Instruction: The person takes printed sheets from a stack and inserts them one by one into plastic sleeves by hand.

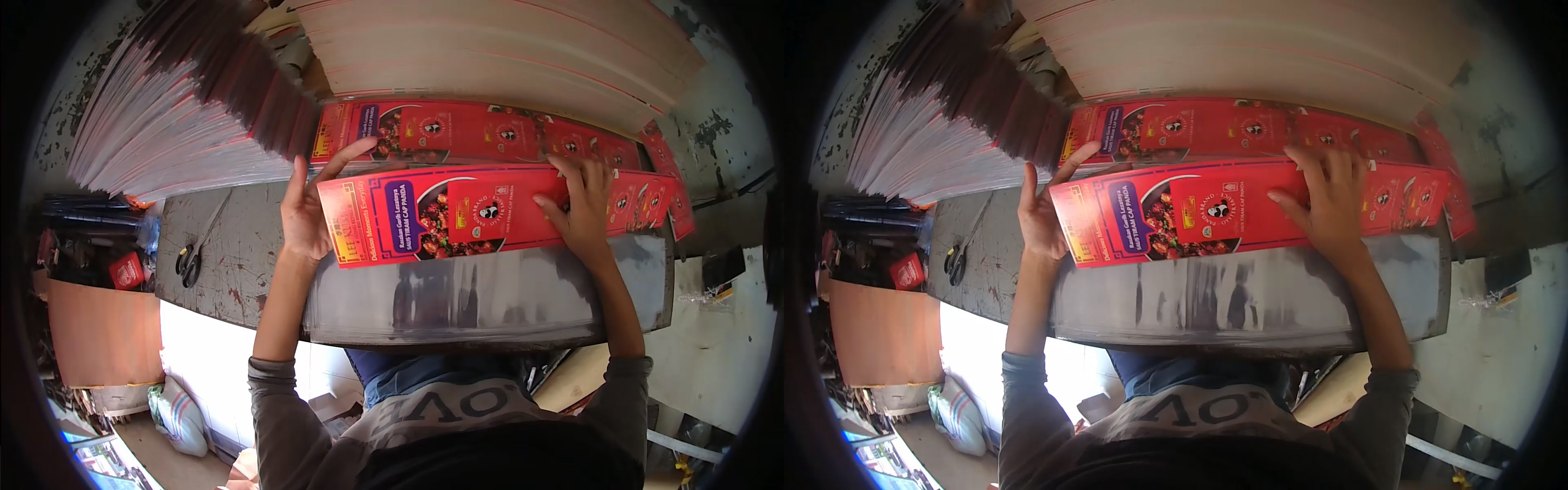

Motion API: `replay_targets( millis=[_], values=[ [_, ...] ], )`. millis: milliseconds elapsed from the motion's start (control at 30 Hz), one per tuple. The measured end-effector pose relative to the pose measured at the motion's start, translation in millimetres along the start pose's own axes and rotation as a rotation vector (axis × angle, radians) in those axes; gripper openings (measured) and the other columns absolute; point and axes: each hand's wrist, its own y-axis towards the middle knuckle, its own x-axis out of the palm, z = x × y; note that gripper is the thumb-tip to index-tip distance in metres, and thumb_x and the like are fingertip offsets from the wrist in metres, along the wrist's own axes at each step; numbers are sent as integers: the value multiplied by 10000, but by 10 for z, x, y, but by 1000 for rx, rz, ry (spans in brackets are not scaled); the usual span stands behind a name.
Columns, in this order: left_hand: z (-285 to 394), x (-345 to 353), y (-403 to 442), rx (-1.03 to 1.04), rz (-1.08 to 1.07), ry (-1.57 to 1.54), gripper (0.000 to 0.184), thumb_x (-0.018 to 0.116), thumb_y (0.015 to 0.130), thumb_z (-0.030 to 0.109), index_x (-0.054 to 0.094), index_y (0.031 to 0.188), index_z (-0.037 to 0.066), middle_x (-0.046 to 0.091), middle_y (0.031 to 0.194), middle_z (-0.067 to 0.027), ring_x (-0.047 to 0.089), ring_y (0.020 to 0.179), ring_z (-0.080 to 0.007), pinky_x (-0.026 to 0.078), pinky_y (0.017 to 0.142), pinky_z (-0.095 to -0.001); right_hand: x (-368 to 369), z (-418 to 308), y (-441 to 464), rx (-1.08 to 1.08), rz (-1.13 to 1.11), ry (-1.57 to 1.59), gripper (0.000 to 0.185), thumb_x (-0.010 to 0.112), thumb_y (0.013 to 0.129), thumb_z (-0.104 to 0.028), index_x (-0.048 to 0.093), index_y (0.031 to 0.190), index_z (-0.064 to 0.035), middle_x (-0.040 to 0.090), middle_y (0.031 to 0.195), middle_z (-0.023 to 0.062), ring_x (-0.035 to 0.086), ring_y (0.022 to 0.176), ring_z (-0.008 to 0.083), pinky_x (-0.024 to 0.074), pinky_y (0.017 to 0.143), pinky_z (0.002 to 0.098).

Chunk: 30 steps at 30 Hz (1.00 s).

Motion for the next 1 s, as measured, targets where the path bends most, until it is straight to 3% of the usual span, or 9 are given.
replay_targets(
  millis=[33,67,133,167,233,433,500,1000],
  values=[
    [-3,-10,18,45,-21,-40,813,432,840,572,260,1330,-53,506,1190,-226,542,1084,-259,465,900,-379,-10,5,-6,12,-2,-24,526,697,701,-338,527,1129,-83,507,964,66,460,916,238,309,858,429],
    [-11,24,-13,60,109,84,665,517,858,442,348,1281,-42,556,1134,-163,586,1007,-215,471,896,-356,-14,2,0,15,82,-38,525,694,704,-356,531,1125,-89,508,967,62,462,910,235,301,879,445],
    [-61,-110,-83,37,316,318,446,544,881,294,467,1179,-29,600,1069,-104,604,950,-164,481,862,-295,-26,-3,0,25,165,-71,526,691,706,-375,534,1122,-94,509,970,59,465,904,231,294,900,461],
    [-79,-141,-75,31,299,315,446,544,881,294,467,1179,-29,600,1069,-104,604,950,-164,481,862,-295,-23,-9,0,36,149,-64,513,689,711,-372,538,1119,-101,511,970,59,469,907,228,282,918,474],
    [-95,-137,-40,129,298,269,271,549,888,192,544,1069,-9,623,1019,-76,607,895,-122,486,800,-249,-30,-17,15,54,134,-62,500,687,715,-368,543,1116,-107,513,971,59,472,910,226,271,936,487],
    [0,-244,42,182,498,376,230,551,889,212,567,1002,12,635,966,-69,606,820,-102,486,732,-244,-51,200,20,105,66,-194,404,653,753,-375,574,1049,-112,529,951,49,478,919,228,264,926,506],
    [63,-308,36,191,537,428,231,549,889,217,573,997,14,639,946,-66,607,802,-96,482,713,-233,-91,339,-17,316,20,-126,324,632,782,-357,586,974,-100,539,921,39,474,908,234,281,886,476],
    [41,-301,42,149,555,439,254,526,902,236,582,1015,15,639,940,-55,604,794,-82,489,699,-222,32,479,-68,281,66,-114,179,569,840,-241,573,932,-88,553,893,68,477,894,262,289,899,447]
  ],
)
